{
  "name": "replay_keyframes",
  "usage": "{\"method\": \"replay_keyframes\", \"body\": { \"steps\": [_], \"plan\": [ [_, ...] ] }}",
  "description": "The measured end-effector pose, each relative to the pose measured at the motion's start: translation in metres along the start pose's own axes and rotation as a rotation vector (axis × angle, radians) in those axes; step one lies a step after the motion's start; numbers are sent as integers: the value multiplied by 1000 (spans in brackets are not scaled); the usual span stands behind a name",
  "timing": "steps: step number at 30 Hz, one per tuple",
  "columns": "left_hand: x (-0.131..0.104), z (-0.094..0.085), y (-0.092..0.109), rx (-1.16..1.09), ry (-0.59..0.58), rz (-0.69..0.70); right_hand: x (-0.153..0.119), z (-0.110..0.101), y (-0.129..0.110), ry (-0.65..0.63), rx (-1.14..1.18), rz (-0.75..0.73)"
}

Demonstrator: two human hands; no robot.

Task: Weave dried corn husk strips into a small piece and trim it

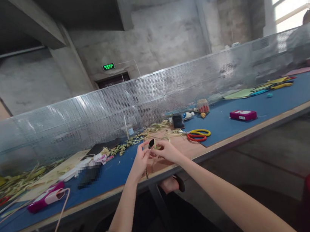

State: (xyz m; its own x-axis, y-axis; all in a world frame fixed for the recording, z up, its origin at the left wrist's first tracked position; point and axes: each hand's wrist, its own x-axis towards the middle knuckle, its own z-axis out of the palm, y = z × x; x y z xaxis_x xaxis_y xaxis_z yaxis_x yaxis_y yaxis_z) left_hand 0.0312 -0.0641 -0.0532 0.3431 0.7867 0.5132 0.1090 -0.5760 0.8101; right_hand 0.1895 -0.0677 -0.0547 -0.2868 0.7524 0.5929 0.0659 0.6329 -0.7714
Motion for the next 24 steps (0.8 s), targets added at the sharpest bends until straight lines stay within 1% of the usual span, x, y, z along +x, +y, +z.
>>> {"method": "replay_keyframes", "body": {
  "steps": [6, 9, 12, 16, 19, 24],
  "plan": [
    [0, 0, 0, 21, 18, 32, -1, -1, 0, 26, 8, 33],
    [0, 0, 1, 7, 15, 21, -1, -1, 4, 60, 29, 55],
    [1, 0, 1, -2, 24, 5, -1, -2, 7, 100, 22, 45],
    [1, -1, 2, -11, 52, -5, -2, -3, 6, 127, 59, 59],
    [0, 0, 4, -24, 48, -45, -1, -3, 5, 132, 87, 94],
    [0, -1, 6, -83, -9, -124, 1, -1, 9, 162, 130, 168]
  ]
}}
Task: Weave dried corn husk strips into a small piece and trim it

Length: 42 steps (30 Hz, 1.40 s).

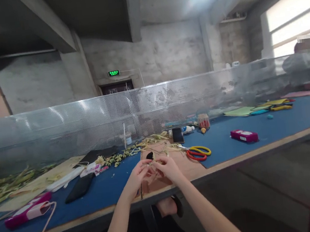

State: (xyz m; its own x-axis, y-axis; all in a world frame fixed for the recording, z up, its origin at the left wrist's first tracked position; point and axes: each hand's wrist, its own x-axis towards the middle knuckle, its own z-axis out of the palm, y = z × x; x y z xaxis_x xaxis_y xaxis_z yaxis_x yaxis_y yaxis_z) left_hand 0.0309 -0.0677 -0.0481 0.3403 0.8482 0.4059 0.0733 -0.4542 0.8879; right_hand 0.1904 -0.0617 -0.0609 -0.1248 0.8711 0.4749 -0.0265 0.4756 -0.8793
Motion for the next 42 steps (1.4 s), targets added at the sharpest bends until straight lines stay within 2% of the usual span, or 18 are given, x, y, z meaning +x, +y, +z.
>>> {"method": "replay_keyframes", "body": {
  "steps": [6, 9, 13, 15, 20, 27, 31, 35, 39, 42],
  "plan": [
    [-2, -1, 2, -46, -16, -15, -4, 0, -2, -56, 3, 74],
    [-5, 0, 6, -24, 16, -17, -5, -3, -4, -111, 41, 104],
    [-4, 1, 6, -8, -43, -55, -5, -5, -6, -150, 128, 147],
    [-3, 2, 3, 0, -30, -43, -7, -5, -10, -150, 143, 168],
    [-1, 2, -2, 55, 1, -15, -9, -3, -18, -183, 181, 161],
    [-1, 2, -2, 35, -17, -20, -5, -4, -11, -214, 166, 137],
    [-2, 1, -4, 111, 7, -9, -3, -5, -8, -246, 107, 133],
    [-2, -2, -4, 167, 13, -1, -1, -6, -5, -198, 76, 139],
    [-3, -3, -3, 115, -13, -17, -1, -7, -4, -97, -11, 40],
    [-3, -1, -3, 86, -21, -20, -1, -8, -5, -104, -47, 4]
  ]
}}
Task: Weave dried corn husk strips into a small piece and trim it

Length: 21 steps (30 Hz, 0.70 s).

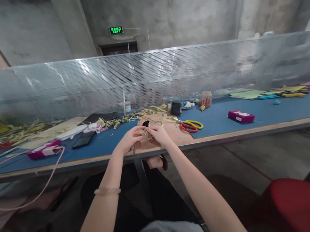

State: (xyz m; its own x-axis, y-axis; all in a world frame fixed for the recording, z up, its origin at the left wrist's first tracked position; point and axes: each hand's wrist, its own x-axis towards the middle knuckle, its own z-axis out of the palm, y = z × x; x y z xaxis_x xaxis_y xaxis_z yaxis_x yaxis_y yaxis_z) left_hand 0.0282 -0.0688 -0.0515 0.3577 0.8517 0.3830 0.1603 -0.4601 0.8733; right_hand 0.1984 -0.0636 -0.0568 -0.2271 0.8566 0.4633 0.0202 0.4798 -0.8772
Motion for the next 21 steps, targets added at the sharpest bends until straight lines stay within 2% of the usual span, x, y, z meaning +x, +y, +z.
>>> {"method": "replay_keyframes", "body": {
  "steps": [12, 17, 21],
  "plan": [
    [-1, 2, 8, -46, -107, -33, 0, 0, 0, 58, -58, -5],
    [1, 4, 10, -89, -165, -72, -2, -1, -3, -53, -50, -66],
    [4, 4, 7, -43, -125, -50, -3, 0, -7, -65, 2, -19]
  ]
}}
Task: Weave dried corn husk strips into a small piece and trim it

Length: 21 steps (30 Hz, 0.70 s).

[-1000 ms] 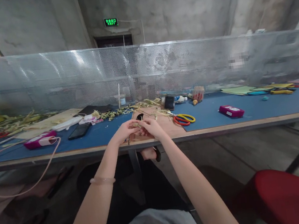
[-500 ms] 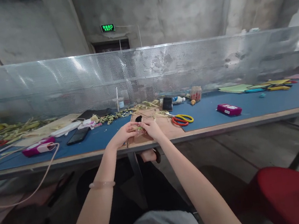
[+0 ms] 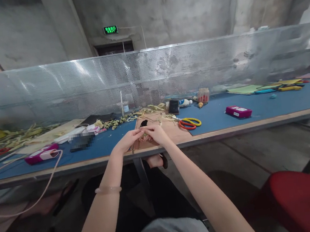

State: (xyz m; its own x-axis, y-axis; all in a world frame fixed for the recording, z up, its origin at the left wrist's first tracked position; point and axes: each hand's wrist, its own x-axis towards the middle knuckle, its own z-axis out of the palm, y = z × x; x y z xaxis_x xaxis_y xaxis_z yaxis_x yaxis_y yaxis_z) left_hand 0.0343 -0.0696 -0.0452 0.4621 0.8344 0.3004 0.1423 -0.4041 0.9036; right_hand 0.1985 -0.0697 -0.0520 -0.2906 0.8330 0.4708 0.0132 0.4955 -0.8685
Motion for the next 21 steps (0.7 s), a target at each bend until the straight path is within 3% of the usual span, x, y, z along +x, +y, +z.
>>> {"method": "replay_keyframes", "body": {
  "steps": [6, 9, 15, 21],
  "plan": [
    [3, -4, -8, -56, 165, -21, 1, 4, -3, 178, 180, 110],
    [3, -3, -7, -105, 219, -26, 3, 4, 1, 174, 124, 121],
    [2, 0, 0, -109, 189, -57, 3, 3, 2, 135, 11, 33],
    [3, -1, -3, -123, 190, -55, 1, 4, -6, 190, -33, 85]
  ]
}}
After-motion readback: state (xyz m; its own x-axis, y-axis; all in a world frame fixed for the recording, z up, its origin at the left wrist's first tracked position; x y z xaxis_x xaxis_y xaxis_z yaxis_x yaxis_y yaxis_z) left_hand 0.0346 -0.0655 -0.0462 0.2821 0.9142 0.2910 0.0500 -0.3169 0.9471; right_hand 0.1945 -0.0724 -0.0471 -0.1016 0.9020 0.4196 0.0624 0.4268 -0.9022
